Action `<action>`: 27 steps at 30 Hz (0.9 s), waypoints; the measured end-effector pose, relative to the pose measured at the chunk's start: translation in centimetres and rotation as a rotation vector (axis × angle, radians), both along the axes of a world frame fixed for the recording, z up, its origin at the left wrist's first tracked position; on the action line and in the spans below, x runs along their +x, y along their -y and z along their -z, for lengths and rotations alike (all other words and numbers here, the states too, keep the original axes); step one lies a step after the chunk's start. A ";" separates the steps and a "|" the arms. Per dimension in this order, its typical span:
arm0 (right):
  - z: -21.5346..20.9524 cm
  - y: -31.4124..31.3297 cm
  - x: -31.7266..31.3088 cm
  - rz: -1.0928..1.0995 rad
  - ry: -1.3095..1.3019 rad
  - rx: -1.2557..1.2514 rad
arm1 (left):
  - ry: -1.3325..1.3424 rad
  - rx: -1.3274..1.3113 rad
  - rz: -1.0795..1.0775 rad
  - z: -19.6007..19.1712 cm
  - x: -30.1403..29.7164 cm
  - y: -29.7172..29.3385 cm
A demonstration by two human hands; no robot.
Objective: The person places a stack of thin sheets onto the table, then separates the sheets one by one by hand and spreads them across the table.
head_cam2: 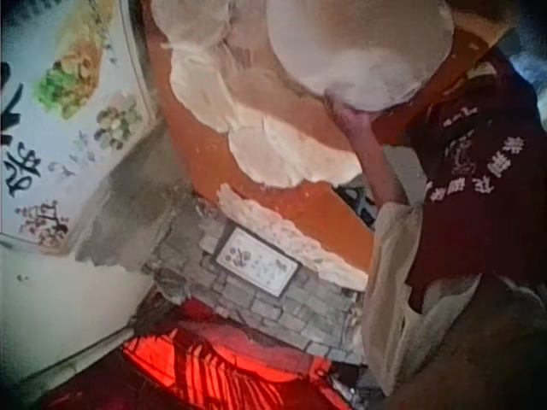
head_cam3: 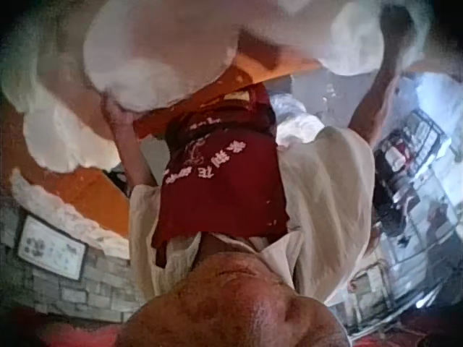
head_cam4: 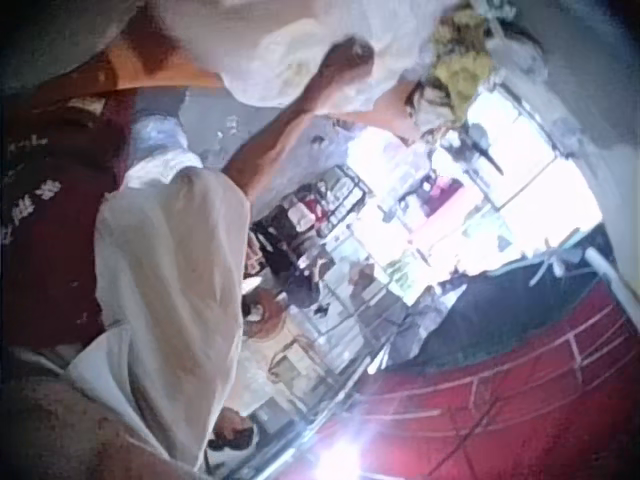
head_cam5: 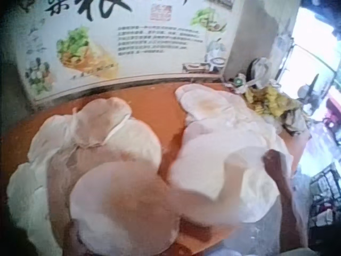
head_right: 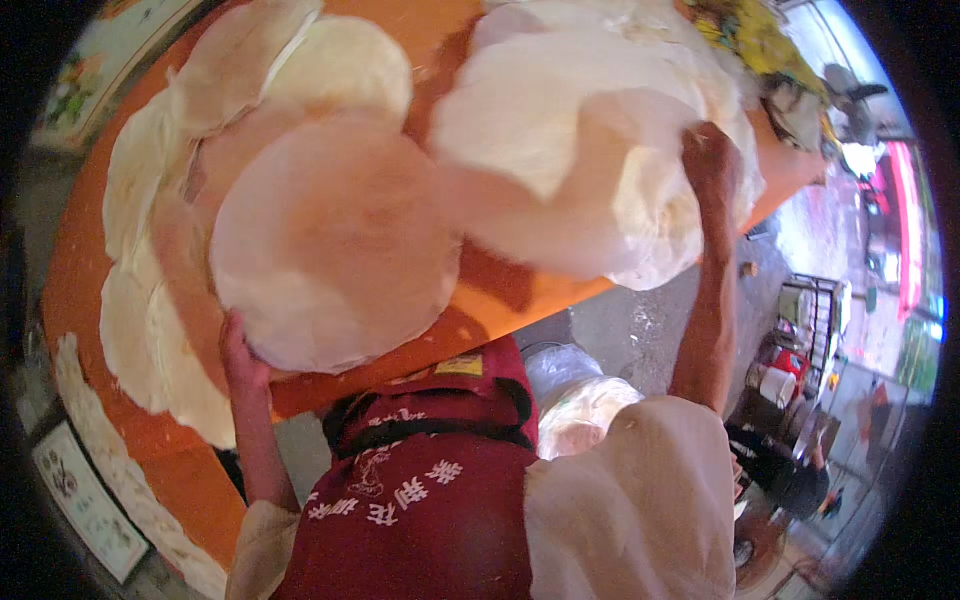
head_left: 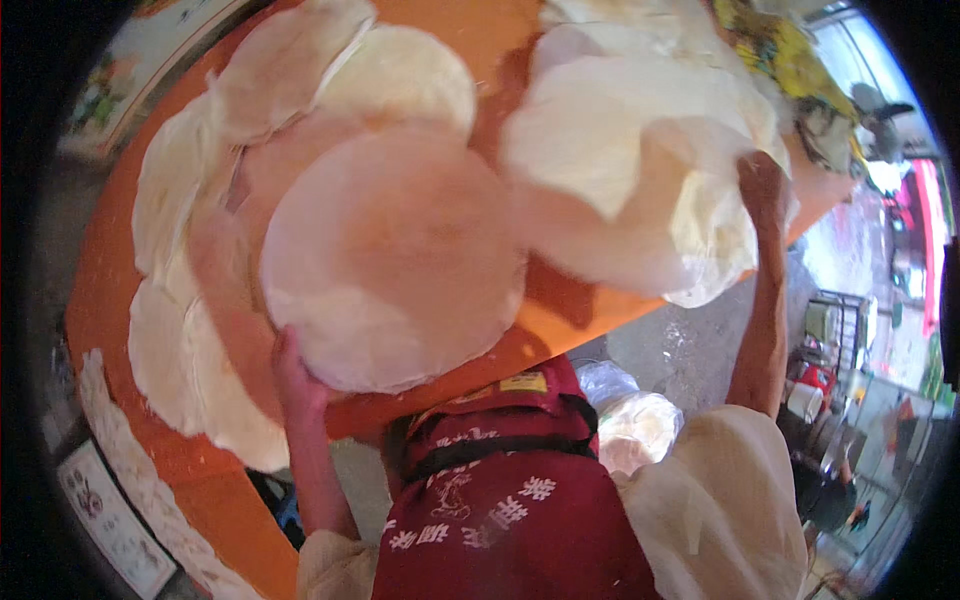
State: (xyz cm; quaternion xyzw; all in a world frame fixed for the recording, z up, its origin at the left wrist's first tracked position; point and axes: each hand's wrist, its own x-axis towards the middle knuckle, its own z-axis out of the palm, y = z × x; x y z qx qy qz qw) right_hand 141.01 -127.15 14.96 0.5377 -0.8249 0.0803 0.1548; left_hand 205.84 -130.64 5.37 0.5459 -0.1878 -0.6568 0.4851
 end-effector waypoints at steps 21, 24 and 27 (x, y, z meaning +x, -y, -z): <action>3.7 4.7 40.9 -0.591 1.770 0.310 | 0.406 -0.228 0.264 -5.9 -8.3 0.0; 3.4 4.5 40.7 -0.630 1.664 0.412 | 0.148 -0.129 0.157 -5.9 -7.8 0.1; 3.8 4.1 40.9 -0.662 1.585 0.378 | 0.298 -0.185 0.197 -6.2 -8.1 0.0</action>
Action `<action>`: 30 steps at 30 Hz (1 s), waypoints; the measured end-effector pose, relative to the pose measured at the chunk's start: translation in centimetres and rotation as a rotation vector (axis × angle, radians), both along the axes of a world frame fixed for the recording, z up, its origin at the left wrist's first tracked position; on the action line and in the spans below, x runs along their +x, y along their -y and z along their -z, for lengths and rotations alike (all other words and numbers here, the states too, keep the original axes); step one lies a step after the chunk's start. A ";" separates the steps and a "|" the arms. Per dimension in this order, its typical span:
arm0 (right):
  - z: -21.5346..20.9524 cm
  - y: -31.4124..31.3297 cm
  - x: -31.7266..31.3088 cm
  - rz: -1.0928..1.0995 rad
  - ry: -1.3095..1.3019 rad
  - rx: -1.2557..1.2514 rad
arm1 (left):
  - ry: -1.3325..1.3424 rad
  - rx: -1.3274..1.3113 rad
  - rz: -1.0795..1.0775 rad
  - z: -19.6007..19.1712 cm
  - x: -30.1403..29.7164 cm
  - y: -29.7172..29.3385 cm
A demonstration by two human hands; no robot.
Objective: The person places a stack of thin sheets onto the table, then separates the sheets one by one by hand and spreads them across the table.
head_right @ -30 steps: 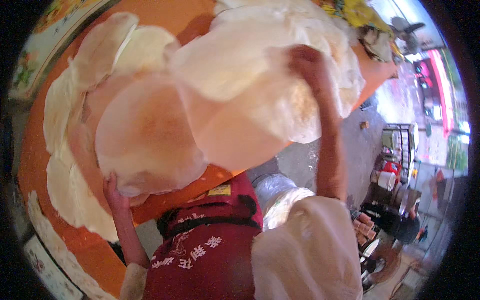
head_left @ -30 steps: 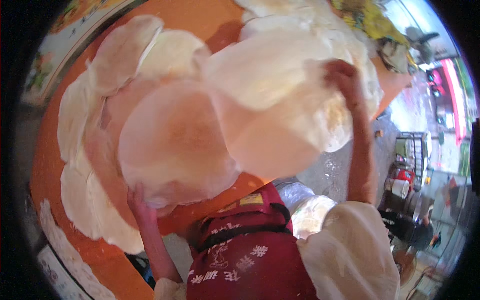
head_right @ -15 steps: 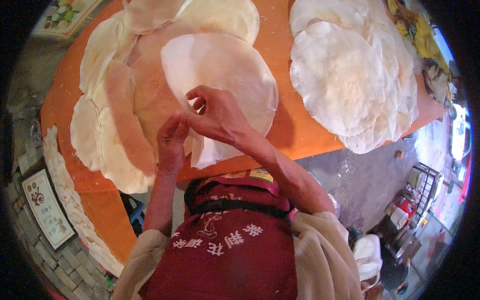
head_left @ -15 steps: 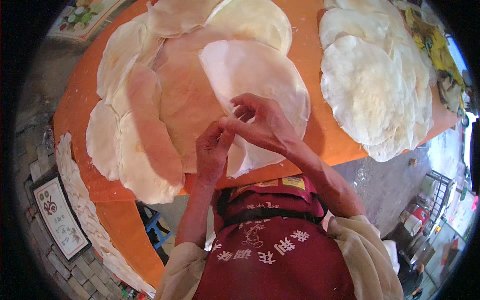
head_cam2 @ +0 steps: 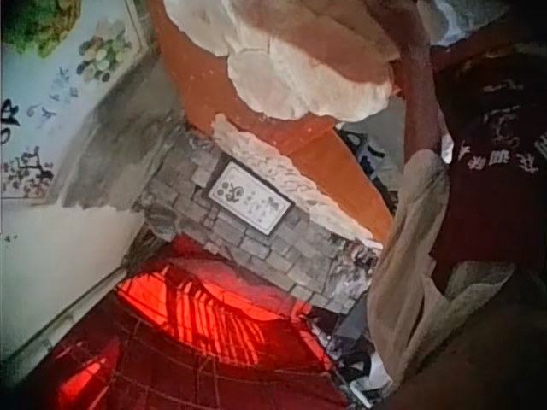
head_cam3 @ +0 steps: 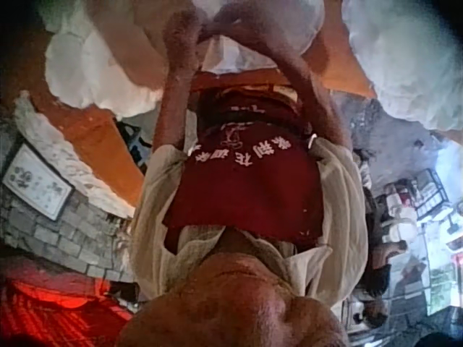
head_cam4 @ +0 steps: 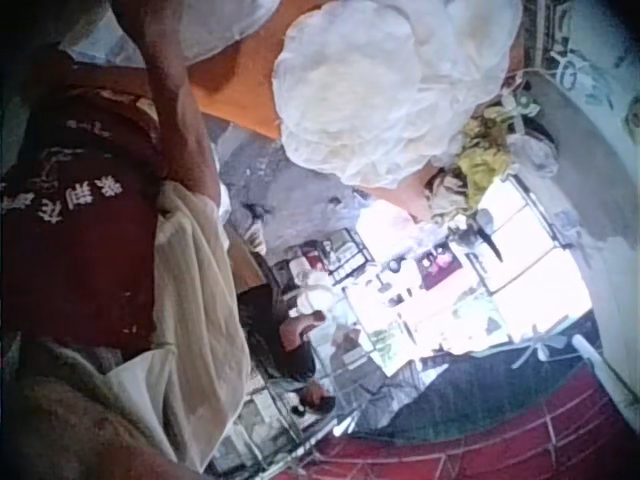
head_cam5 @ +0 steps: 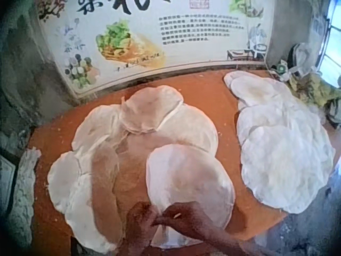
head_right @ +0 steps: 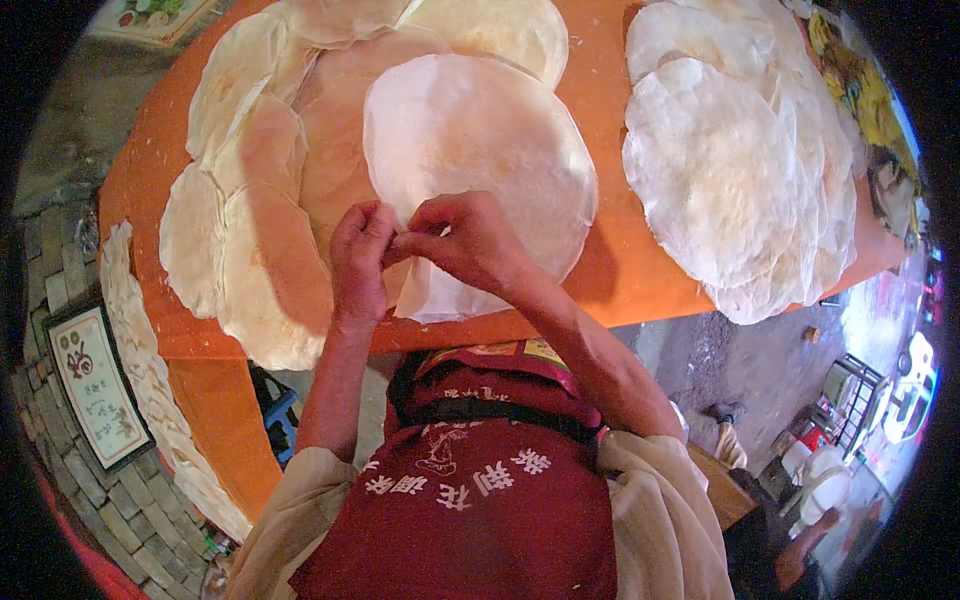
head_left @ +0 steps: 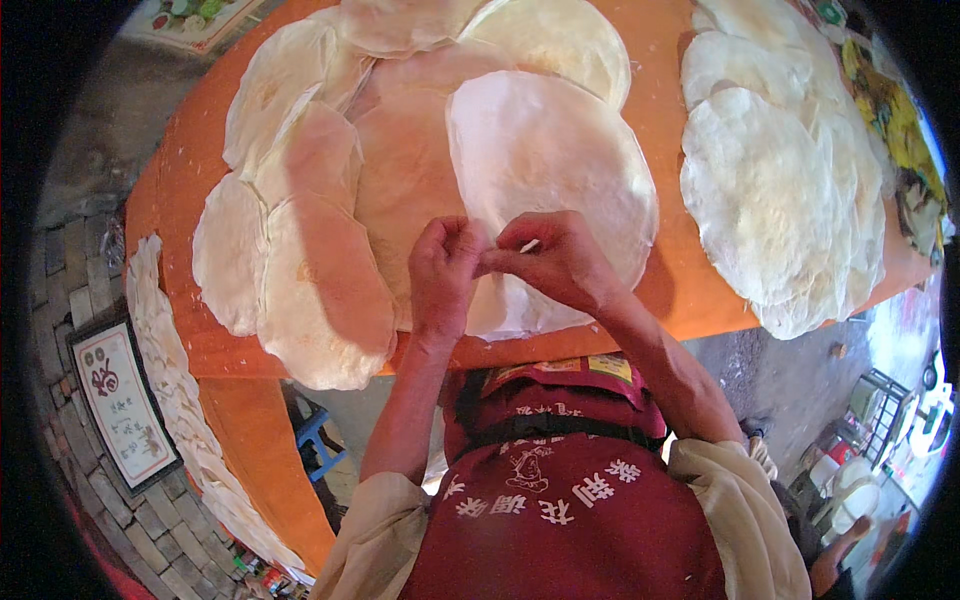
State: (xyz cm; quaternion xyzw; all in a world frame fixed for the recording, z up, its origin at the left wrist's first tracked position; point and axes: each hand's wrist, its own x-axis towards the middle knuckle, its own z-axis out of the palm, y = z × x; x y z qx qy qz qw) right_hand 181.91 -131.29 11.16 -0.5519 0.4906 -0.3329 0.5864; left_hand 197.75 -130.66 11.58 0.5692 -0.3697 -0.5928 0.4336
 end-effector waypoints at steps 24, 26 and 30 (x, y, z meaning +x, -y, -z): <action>-0.9 1.6 -19.0 0.709 0.057 -0.009 | -0.042 0.025 -0.427 6.0 12.8 0.7; -1.7 -0.5 -26.2 0.692 -0.097 -0.028 | 0.015 0.027 -0.414 6.1 15.0 0.4; 0.5 -3.6 -33.8 0.813 -0.835 0.008 | 0.260 -0.008 -0.411 4.7 18.2 1.2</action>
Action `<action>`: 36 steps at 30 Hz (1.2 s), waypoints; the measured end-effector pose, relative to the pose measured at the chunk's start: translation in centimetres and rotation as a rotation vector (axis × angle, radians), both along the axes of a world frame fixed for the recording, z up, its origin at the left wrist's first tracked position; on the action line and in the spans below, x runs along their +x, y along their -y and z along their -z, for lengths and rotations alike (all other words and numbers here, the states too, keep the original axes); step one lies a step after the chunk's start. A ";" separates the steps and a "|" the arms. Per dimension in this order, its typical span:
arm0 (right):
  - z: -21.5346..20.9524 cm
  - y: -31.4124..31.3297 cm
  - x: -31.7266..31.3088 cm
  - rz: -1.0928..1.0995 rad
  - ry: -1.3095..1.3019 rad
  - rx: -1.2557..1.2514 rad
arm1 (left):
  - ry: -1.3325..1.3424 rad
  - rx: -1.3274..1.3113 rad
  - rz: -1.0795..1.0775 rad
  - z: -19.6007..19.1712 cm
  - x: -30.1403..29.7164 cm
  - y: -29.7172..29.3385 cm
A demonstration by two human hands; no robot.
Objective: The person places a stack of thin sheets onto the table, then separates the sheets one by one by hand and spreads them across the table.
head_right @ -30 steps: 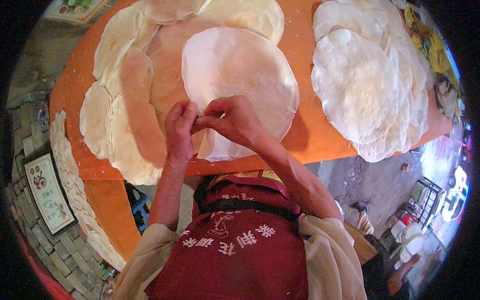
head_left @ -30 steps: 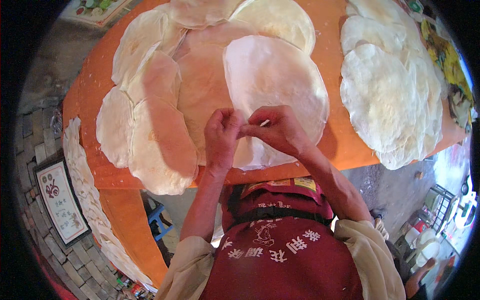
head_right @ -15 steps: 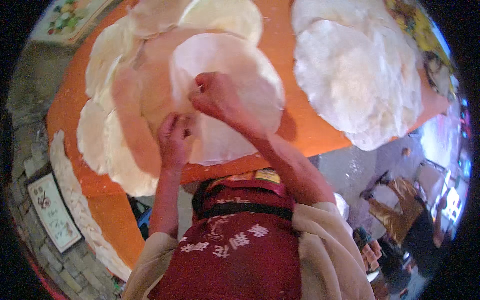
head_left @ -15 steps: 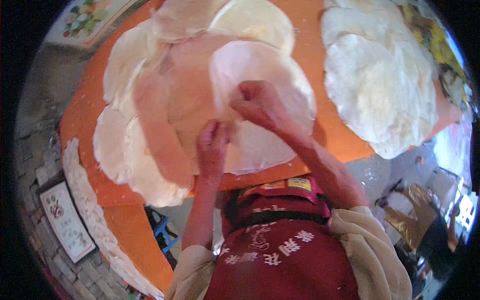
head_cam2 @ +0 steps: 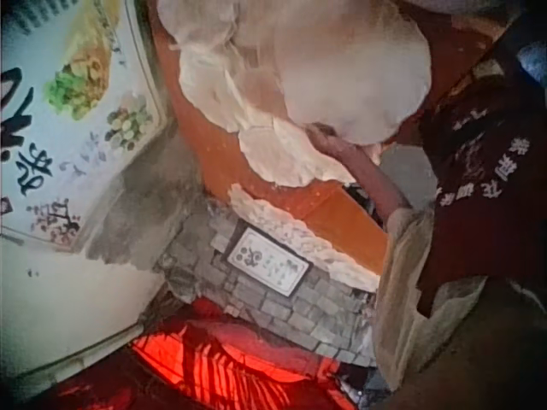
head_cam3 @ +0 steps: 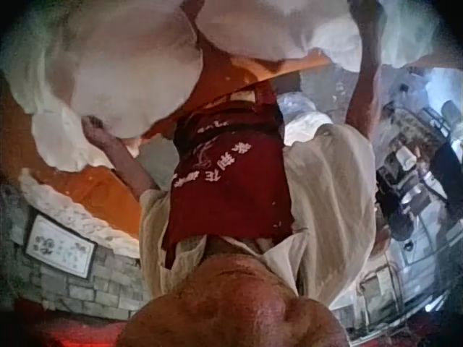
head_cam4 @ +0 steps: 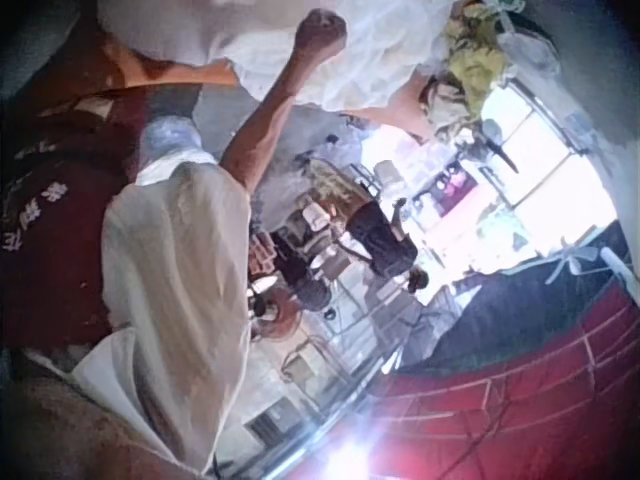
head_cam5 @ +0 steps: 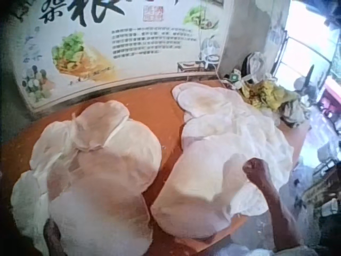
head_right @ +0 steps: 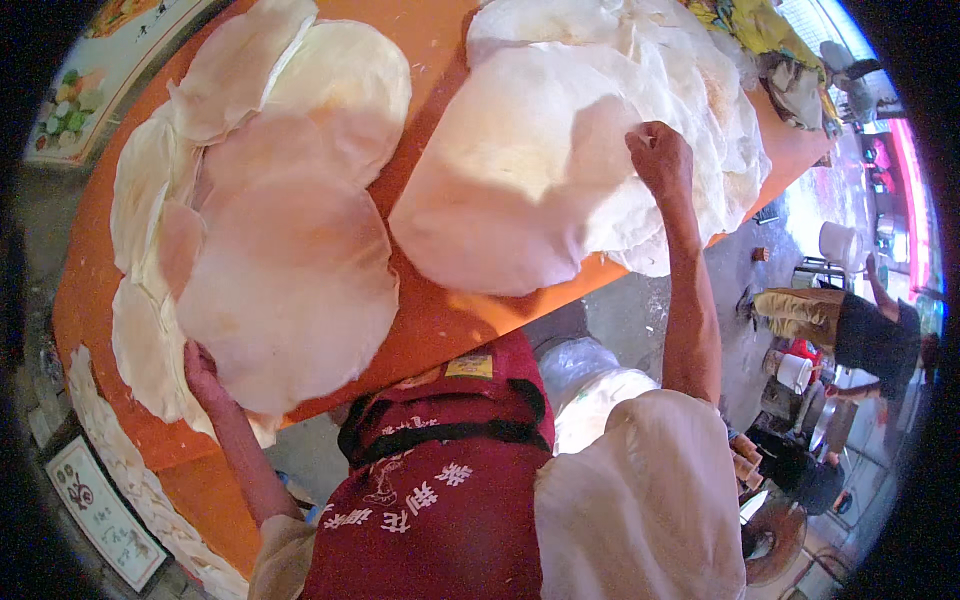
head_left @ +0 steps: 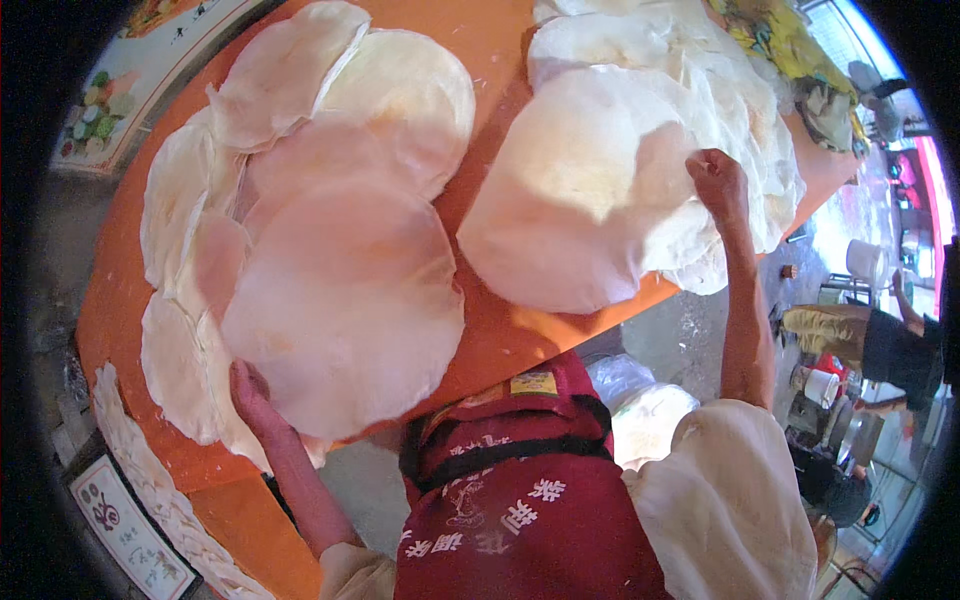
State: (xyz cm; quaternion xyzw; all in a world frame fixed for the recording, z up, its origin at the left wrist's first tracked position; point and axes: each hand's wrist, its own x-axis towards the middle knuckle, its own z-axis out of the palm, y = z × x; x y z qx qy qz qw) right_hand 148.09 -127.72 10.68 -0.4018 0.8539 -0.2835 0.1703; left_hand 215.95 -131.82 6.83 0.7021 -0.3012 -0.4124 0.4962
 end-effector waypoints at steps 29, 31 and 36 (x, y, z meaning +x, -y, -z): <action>-1.4 15.3 -1.2 0.020 -0.633 -0.034 | -0.132 -0.213 0.753 -20.6 -17.4 -4.6; 3.4 16.9 4.0 -0.327 0.148 -0.173 | -0.408 -0.202 1.067 -24.7 -14.8 -5.1; 7.3 20.5 18.2 -0.455 0.672 -0.115 | -0.401 -0.866 0.597 -26.4 -22.3 -4.7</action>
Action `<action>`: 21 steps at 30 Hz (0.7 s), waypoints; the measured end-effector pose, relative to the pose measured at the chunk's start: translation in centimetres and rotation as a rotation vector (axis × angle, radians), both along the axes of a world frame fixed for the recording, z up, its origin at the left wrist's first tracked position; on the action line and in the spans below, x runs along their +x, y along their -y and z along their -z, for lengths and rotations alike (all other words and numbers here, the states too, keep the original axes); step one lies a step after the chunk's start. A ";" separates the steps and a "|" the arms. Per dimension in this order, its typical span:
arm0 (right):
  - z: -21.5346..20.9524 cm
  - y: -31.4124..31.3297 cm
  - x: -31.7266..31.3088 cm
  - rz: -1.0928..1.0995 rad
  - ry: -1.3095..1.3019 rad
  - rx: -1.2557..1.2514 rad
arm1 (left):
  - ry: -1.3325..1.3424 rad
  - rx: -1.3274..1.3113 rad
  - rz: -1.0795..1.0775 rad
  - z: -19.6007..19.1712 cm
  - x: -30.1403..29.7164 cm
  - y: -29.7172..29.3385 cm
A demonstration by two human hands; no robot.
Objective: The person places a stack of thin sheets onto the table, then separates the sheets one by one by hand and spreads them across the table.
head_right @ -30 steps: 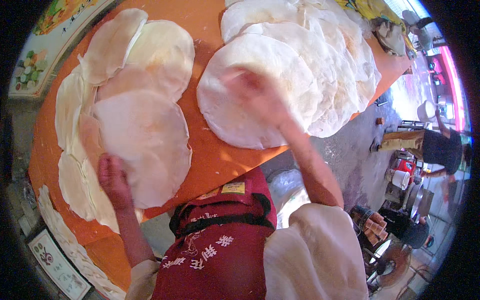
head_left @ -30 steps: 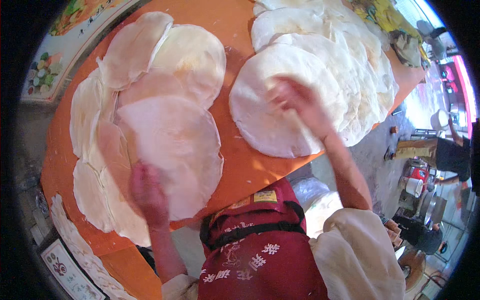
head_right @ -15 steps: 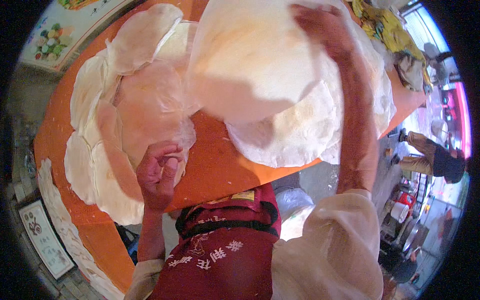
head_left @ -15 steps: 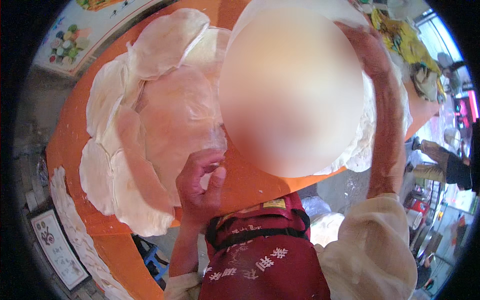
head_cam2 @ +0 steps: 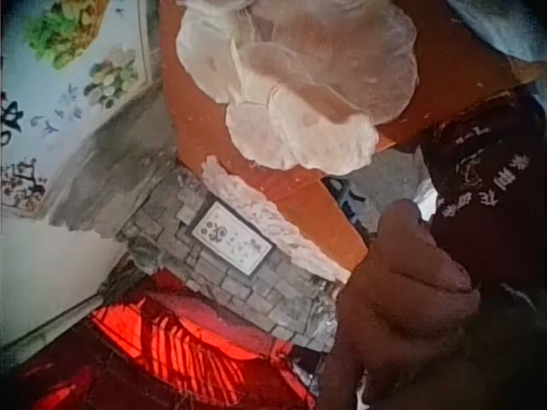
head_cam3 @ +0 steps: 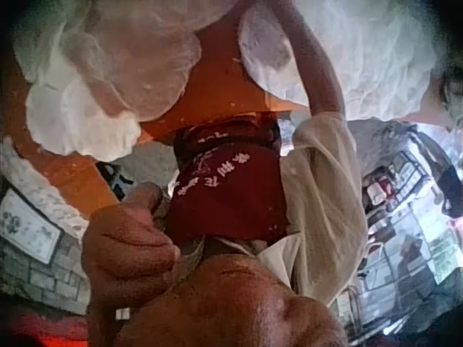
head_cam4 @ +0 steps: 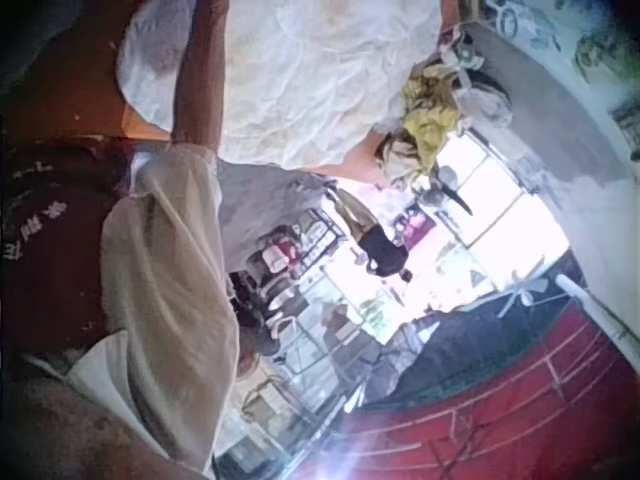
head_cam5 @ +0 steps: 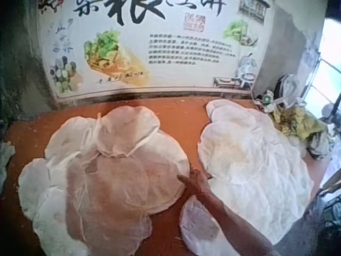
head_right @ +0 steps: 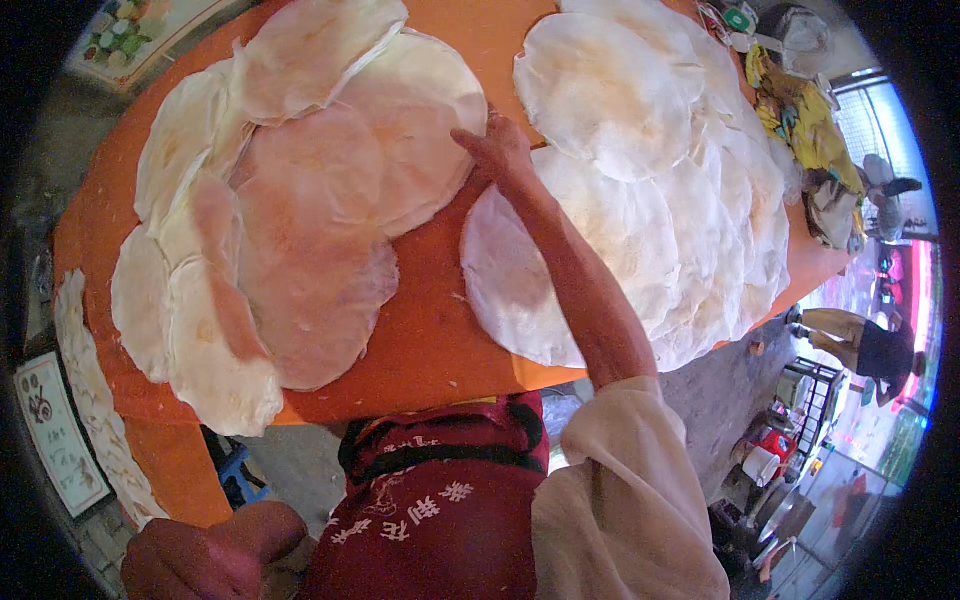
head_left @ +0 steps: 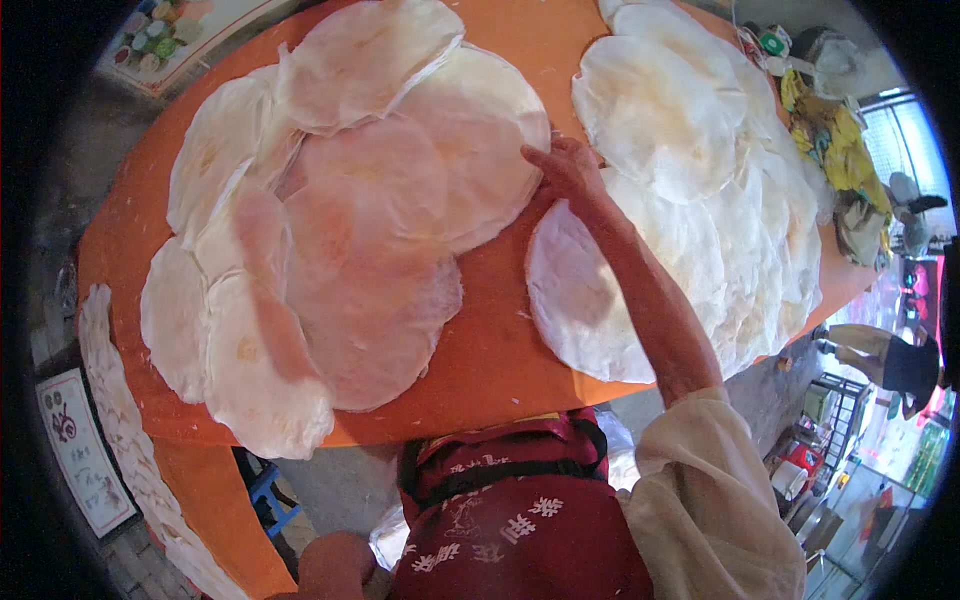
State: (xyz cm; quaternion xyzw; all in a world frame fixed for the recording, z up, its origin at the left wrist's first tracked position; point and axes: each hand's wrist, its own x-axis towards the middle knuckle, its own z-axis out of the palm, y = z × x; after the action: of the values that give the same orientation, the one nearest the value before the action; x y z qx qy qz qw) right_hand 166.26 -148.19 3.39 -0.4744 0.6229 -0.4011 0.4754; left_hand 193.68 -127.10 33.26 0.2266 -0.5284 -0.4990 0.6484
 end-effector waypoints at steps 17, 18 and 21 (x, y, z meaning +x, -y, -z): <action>-1.5 3.1 4.7 0.001 -0.326 0.078 | 0.016 -0.192 0.026 -0.5 1.8 -0.1; 0.1 2.8 4.7 0.107 -0.014 0.005 | 0.035 -0.182 0.077 -0.5 2.2 -0.3; 3.5 1.0 3.8 0.198 0.341 -0.031 | 0.066 -0.153 0.179 0.4 3.2 -0.7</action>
State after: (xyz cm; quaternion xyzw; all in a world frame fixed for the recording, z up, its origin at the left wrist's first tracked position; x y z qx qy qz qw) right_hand 170.08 -149.20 -0.11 -0.3431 0.5710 -0.5299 0.5248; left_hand 196.88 -126.40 32.82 0.1448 -0.6041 -0.5053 0.5990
